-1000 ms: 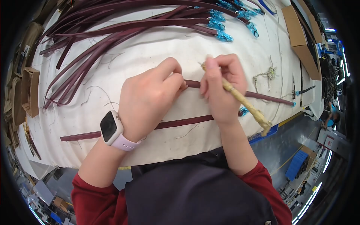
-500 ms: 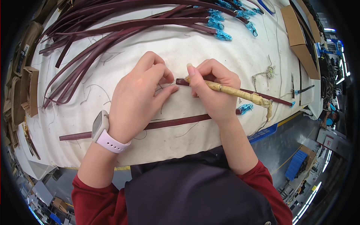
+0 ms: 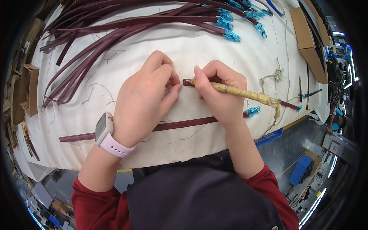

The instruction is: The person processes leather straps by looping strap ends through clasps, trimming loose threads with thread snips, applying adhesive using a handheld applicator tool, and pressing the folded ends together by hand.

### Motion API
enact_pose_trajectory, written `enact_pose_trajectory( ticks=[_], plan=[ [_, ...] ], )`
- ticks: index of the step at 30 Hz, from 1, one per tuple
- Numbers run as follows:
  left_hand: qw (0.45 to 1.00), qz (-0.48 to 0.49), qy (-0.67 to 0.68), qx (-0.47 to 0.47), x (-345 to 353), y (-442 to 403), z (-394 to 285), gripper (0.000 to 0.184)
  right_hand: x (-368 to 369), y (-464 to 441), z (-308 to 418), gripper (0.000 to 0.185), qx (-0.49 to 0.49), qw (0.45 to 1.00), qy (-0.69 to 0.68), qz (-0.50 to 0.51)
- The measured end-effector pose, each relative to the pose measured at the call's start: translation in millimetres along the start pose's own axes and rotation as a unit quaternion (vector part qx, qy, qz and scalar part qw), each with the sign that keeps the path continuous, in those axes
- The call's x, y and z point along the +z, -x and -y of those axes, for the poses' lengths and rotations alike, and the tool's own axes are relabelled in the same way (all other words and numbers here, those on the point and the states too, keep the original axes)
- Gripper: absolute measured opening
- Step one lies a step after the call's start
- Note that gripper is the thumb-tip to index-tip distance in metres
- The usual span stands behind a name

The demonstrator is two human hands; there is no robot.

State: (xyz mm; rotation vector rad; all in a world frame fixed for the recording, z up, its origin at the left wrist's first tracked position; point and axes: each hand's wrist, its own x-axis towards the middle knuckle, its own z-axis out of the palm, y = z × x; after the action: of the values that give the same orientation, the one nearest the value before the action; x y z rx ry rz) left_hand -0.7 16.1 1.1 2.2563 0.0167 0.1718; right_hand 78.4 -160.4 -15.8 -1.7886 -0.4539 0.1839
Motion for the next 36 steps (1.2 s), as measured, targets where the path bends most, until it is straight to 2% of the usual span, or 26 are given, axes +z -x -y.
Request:
enact_pose_trajectory(
  ticks=[36],
  plan=[
    [1.0,0.008,0.011,0.002,-1.7,0.1,1.6,0.013,-2.0,-1.2,2.9,0.025,-0.024,0.999,0.043,0.018]
  ],
)
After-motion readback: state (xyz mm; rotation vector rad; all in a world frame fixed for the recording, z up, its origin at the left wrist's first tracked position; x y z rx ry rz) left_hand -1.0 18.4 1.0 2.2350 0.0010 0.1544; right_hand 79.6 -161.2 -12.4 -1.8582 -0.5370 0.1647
